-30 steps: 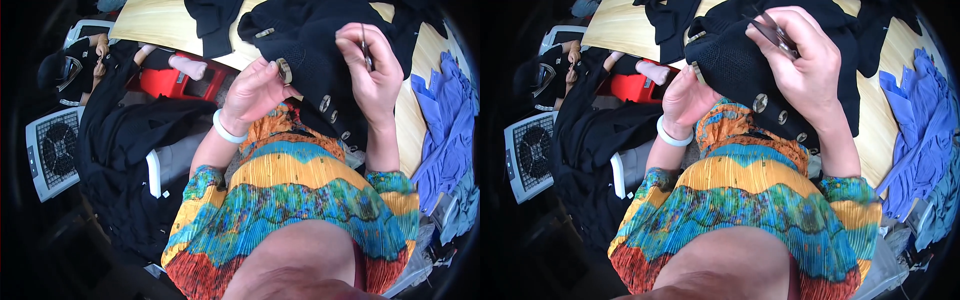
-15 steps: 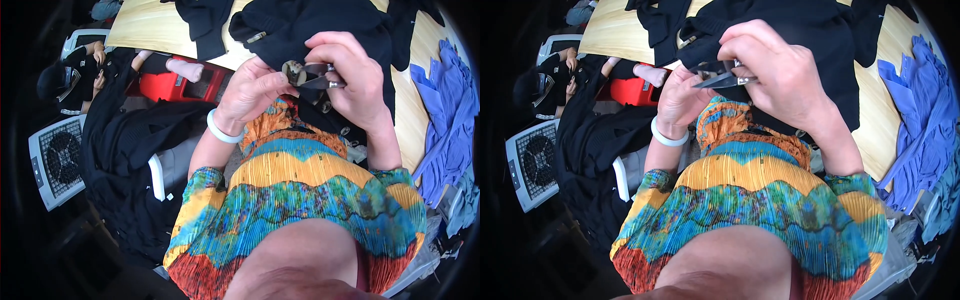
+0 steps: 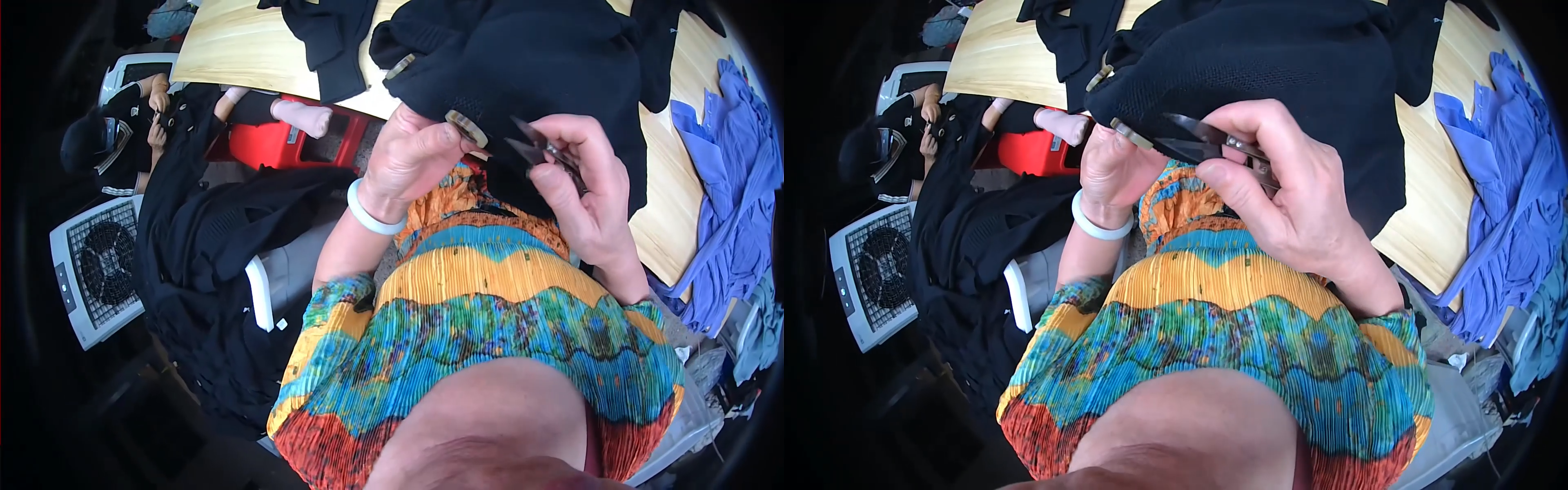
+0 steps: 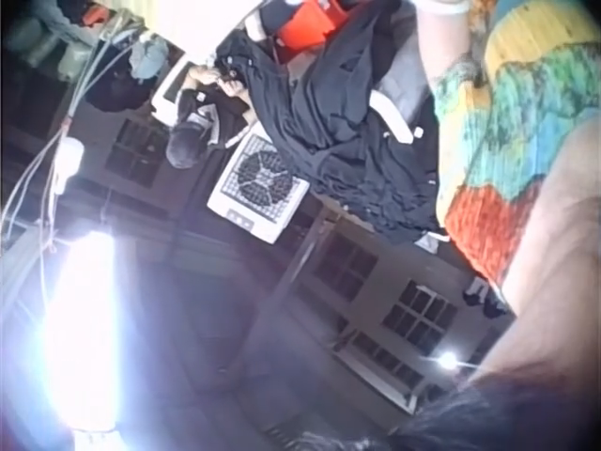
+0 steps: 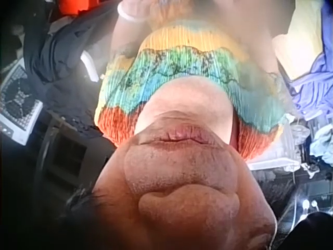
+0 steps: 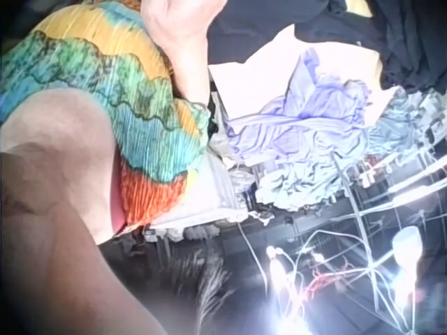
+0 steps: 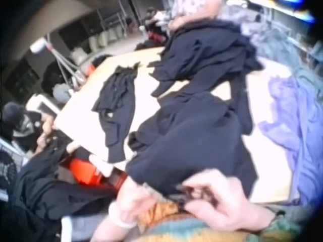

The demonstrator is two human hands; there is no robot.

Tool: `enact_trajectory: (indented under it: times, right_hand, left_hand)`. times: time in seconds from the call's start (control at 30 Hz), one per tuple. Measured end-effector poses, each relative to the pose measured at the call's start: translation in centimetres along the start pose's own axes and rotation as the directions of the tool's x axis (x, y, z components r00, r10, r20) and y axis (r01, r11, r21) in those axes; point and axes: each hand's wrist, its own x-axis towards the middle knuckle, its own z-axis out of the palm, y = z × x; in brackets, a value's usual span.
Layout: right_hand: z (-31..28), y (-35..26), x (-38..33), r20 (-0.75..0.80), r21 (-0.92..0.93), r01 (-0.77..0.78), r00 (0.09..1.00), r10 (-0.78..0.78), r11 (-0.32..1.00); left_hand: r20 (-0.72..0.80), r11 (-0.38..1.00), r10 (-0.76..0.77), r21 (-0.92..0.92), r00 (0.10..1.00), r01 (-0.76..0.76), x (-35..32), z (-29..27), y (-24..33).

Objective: The recorder is using thread snips to remove excess threads and loose fabric from black garments on a workshop table.

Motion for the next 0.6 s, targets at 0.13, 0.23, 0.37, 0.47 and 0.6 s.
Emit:
enact_trajectory:
  times: [0.13,0.23,0.37,0.47,0.6]
  right_hand:
    - [0.01,0.06,-0.01,0.025,-0.011,0.004,1.000,-0.004,1.000]
    - [0.04,0.12,-0.04,0.045,0.000,0.000,0.999,0.000,1.000]
    - [0.07,0.34,0.11,0.051,-0.007,0.018,0.999,-0.018,1.000]
    - [0.25,0.35,0.15,0.048,0.026,0.011,0.999,-0.012,1.000]
    - [0.41,0.26,0.19,0.061,0.062,-0.020,0.998,0.017,0.998]
  left_hand:
    - [0.006,0.999,0.023,0.045,1.000,-0.024,0.19,0.07,0.02]
    - [0.012,0.997,0.062,0.054,0.998,-0.063,0.09,0.12,0.11]
    - [0.024,0.995,0.058,0.085,0.998,-0.060,0.15,-0.15,0.33]
    - [0.002,0.992,0.060,0.115,0.998,-0.060,-0.09,0.06,0.44]
    - [-0.005,0.990,0.067,0.126,0.998,-0.066,-0.18,-0.06,0.46]
